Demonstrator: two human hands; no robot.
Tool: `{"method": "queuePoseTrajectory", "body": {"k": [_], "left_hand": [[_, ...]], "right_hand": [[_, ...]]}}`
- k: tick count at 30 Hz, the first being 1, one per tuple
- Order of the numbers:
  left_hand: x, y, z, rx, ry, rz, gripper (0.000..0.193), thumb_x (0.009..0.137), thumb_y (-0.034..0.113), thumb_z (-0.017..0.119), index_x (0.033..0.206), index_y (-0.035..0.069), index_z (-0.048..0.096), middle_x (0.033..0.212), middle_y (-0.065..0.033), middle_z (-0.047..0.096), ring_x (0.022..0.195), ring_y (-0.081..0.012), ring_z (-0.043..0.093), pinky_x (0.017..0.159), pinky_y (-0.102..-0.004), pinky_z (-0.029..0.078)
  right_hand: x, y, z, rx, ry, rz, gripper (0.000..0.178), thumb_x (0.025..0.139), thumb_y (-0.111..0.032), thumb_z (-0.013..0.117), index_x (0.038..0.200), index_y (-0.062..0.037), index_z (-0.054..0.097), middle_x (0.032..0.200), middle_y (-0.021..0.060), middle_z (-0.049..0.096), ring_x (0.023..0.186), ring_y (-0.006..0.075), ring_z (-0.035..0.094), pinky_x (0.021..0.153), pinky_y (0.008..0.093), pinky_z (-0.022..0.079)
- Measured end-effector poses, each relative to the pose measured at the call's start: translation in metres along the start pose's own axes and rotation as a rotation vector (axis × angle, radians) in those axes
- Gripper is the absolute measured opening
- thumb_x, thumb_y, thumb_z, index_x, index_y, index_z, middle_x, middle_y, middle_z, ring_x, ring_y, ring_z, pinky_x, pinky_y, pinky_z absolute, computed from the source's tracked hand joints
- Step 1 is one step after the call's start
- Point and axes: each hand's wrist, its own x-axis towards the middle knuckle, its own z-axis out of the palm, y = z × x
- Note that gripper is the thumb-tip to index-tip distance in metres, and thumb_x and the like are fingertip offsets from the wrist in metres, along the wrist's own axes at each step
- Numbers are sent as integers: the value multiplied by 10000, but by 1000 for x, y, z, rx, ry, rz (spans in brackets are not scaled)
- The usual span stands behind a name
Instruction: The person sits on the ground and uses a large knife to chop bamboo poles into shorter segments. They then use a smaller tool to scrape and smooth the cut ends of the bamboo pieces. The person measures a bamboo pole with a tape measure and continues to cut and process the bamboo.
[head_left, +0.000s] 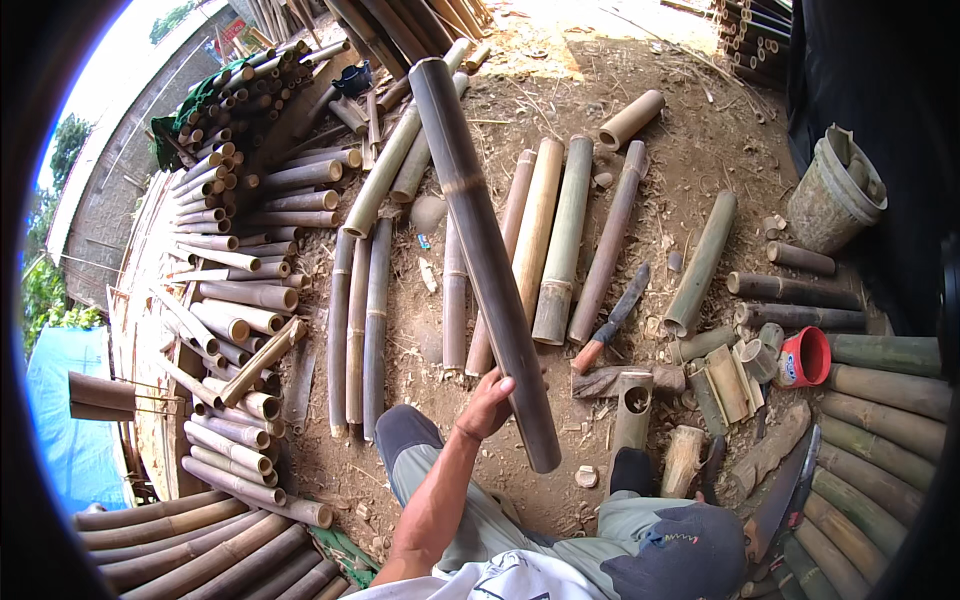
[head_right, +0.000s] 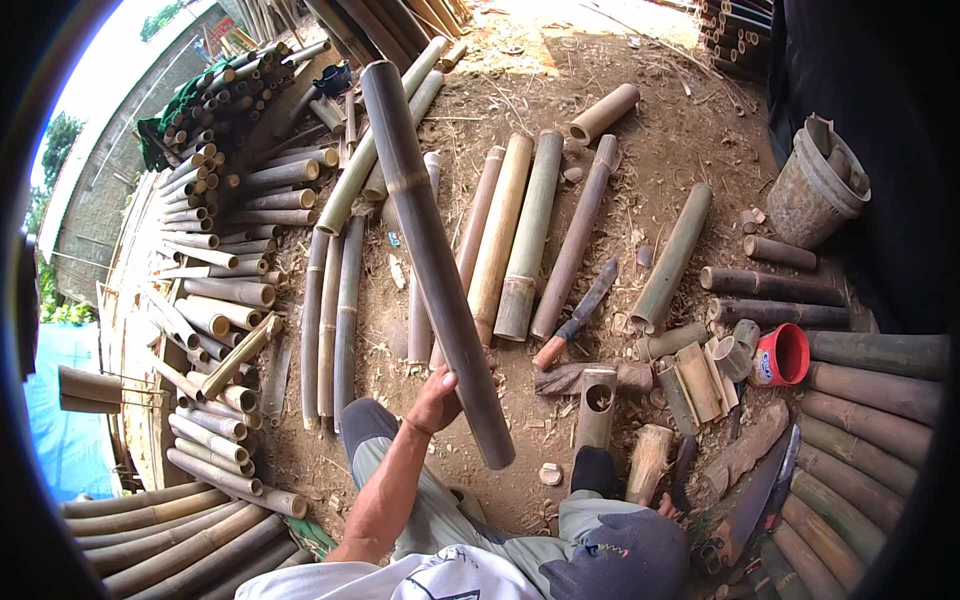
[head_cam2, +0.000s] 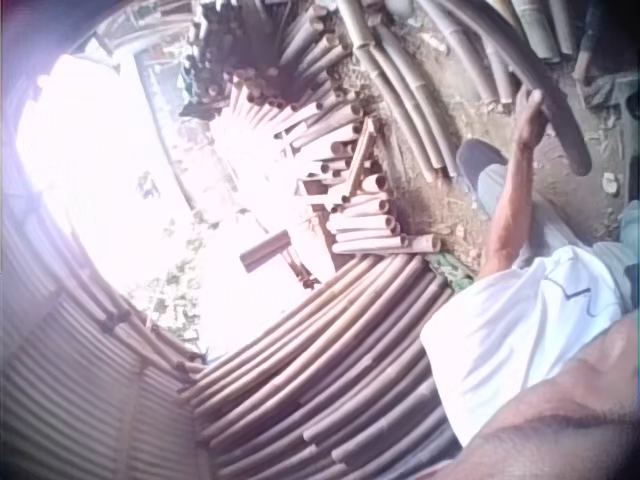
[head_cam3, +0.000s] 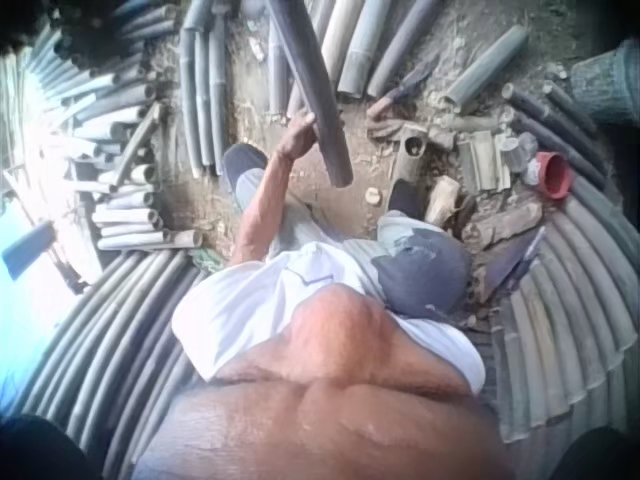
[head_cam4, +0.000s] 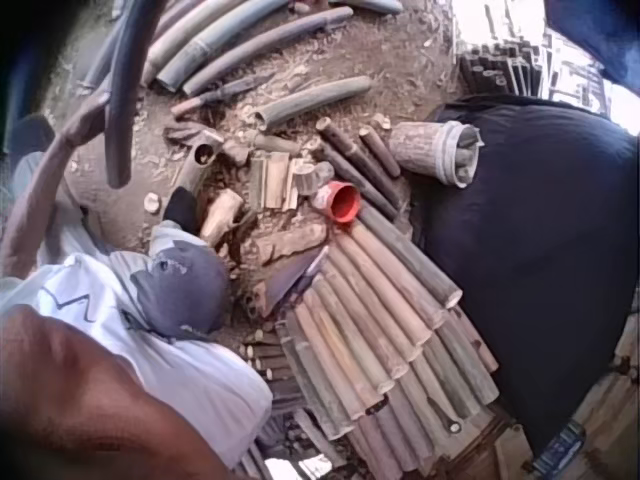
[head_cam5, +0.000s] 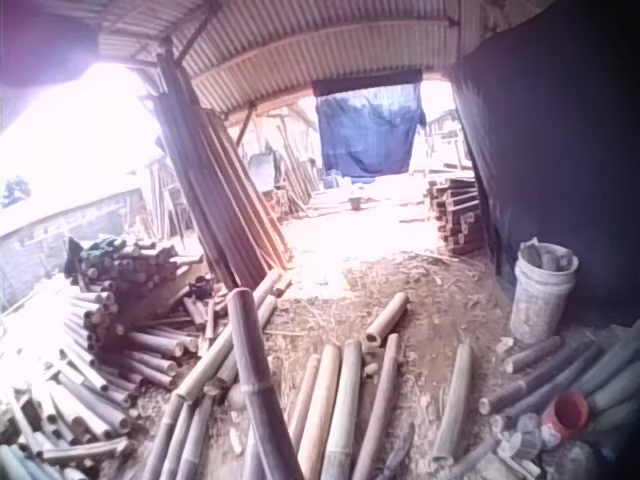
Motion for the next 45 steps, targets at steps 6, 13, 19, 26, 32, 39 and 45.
{"method": "queuePoseTrajectory", "body": {"k": [6,13,19,26,32,39,45], "left_hand": [[47,77,63,617,-5,205,673,711,253,856,1254,17,536,1147,-96,627,1007,-166,615,885,-323,512],[63,53,48,417,-145,337,560,783,280,793,1216,26,544,1040,-83,668,967,-190,646,872,-348,529],[63,47,62,285,-199,404,616,868,390,741,1303,27,500,1091,-74,625,947,-187,652,820,-348,541],[69,57,96,469,-208,458,624,816,382,798,1246,21,527,1043,-82,643,960,-164,621,828,-338,532],[58,111,222,498,-405,506,664,702,356,887,1174,24,558,1014,-91,649,869,-162,649,769,-314,554],[64,61,245,557,-486,710,775,648,302,889,1260,0,521,1113,-144,658,1038,-235,642,920,-363,507],[42,40,251,580,-574,896,805,612,288,897,1272,24,519,1127,-140,632,1037,-249,642,911,-384,516]], "right_hand": [[-59,29,14,67,-57,188,662,855,-286,711,1400,-53,418,1307,189,476,1219,366,462,1033,501,349],[-90,59,18,148,-36,284,674,850,-298,714,1401,-51,416,1303,187,483,1208,359,476,1027,499,364],[-90,65,7,180,-14,299,685,846,-308,717,1402,-48,415,1300,185,490,1199,353,488,1022,497,377],[-81,66,-13,226,7,270,697,841,-320,720,1403,-46,413,1297,183,498,1188,347,502,1016,495,392],[-77,72,-50,234,56,276,708,836,-331,723,1404,-43,412,1294,181,504,1179,341,514,1011,493,405],[-83,64,-71,262,86,242,721,831,-342,726,1405,-41,410,1291,179,512,1168,334,528,1004,491,420],[-61,-12,-163,264,318,-37,732,827,-353,728,1406,-38,409,1288,178,519,1159,328,540,999,489,432]]}}
